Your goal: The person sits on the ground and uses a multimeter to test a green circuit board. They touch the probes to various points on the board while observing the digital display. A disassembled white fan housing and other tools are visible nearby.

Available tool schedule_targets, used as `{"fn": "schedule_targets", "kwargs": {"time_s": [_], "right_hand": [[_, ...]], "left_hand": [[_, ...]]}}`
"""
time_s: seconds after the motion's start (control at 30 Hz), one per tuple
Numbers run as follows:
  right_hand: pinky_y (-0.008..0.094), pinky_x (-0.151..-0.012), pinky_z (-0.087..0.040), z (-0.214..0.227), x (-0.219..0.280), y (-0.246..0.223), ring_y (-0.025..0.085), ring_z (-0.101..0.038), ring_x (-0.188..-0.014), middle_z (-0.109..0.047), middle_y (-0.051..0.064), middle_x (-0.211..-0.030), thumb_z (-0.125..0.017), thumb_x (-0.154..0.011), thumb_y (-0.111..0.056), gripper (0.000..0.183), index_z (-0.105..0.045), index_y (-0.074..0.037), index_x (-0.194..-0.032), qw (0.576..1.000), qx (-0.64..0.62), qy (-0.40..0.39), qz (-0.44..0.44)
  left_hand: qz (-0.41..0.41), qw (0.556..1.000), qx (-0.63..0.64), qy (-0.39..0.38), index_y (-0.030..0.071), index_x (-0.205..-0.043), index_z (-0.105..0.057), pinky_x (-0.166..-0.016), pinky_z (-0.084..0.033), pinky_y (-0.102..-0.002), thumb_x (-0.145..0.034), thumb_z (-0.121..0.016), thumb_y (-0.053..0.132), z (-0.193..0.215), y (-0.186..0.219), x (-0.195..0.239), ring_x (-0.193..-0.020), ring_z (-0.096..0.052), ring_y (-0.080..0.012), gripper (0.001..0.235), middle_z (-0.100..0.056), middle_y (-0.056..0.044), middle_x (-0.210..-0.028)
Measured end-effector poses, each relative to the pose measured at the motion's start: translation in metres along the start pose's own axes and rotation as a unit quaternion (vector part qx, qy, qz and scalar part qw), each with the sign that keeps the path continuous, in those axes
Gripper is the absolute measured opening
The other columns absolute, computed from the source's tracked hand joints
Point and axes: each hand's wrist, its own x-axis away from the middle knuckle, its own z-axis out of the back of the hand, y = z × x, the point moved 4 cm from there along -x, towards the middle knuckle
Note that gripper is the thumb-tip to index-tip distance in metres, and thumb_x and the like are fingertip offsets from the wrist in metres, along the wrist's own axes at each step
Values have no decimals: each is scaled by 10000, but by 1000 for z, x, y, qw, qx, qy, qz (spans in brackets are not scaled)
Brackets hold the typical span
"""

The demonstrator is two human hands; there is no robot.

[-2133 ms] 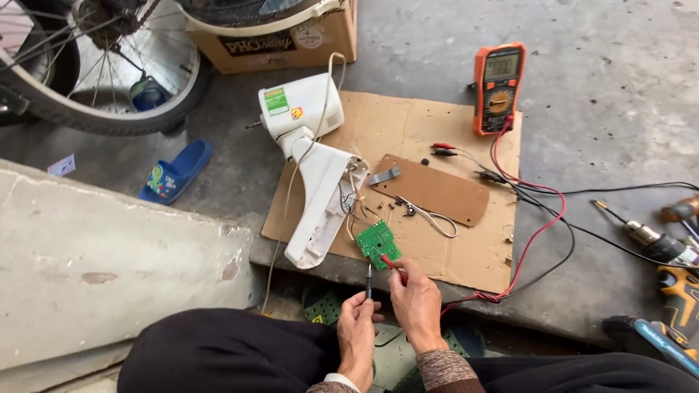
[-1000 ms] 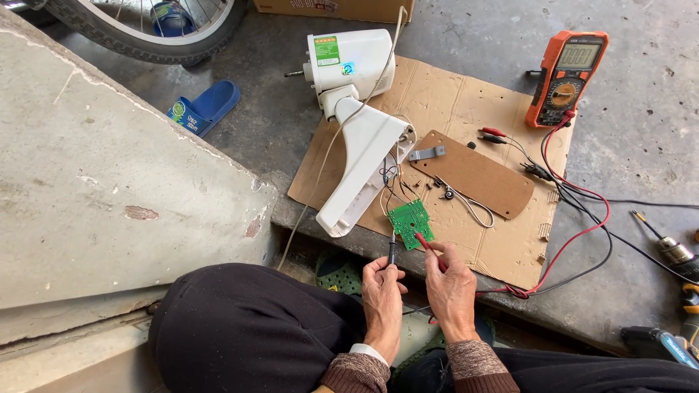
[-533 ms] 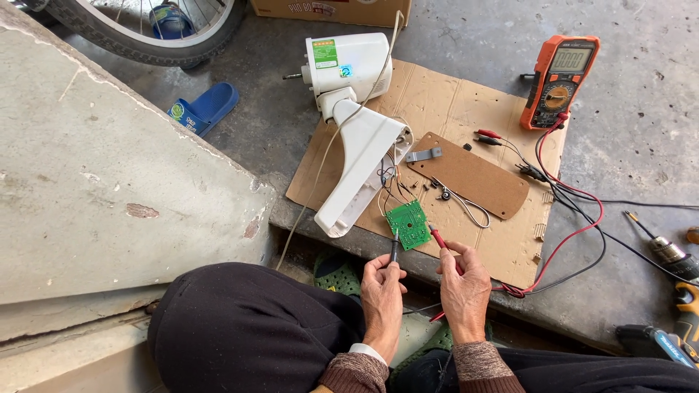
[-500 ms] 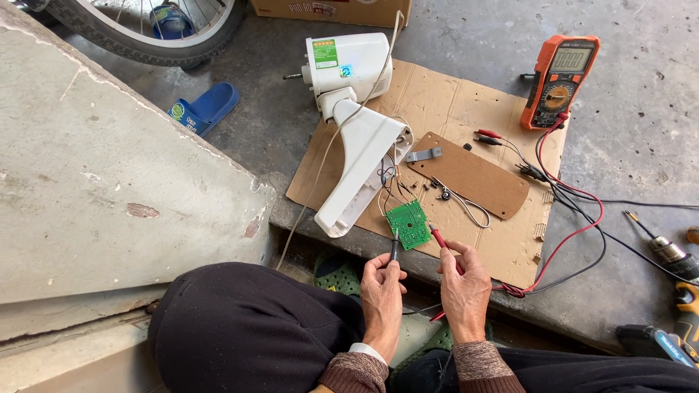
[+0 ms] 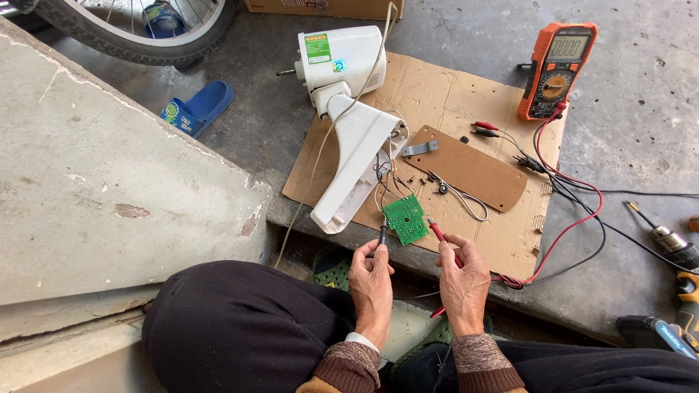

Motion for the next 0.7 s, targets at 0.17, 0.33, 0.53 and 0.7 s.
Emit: {"fn": "schedule_targets", "kwargs": {"time_s": [0.17, 0.33, 0.53, 0.7], "right_hand": [[292, -794, -520, -1, -1, 2, 103, -682, -743, -752, 19, -771, -679, -1067, -244, 247, -790, -116, -1246, 1000, -10, -2, -13], [301, -780, -510, 0, 1, -2, 105, -668, -743, -746, 23, -767, -672, -1068, -244, 250, -798, -121, -1246, 1000, -12, -6, -28], [299, -784, -509, -2, 1, -1, 94, -659, -724, -746, 8, -747, -680, -1061, -231, 225, -801, -131, -1223, 1000, 3, -2, -16], [297, -805, -503, -2, 1, 1, 92, -657, -740, -752, 10, -755, -678, -1063, -235, 228, -798, -133, -1228, 1000, 7, -3, -10]], "left_hand": [[22, 1000, 18, -1, 159, -1294, -761, -676, -473, -330, -1029, -650, 353, -2, -2, 1, -644, -554, -121, 347, -645, -2, -687], [31, 999, 25, 1, 168, -1301, -750, -589, -437, -326, -1039, -637, 347, -2, -2, 0, -593, -504, -117, 337, -645, 9, -690], [33, 998, 57, -5, 142, -1306, -743, -503, -380, -304, -1046, -645, 321, -2, -6, -3, -527, -453, -115, 331, -634, -10, -678], [18, 1000, 25, 0, 149, -1312, -741, -725, -502, -339, -1048, -629, 351, -4, -8, -11, -656, -569, -127, 351, -671, -4, -689]]}}
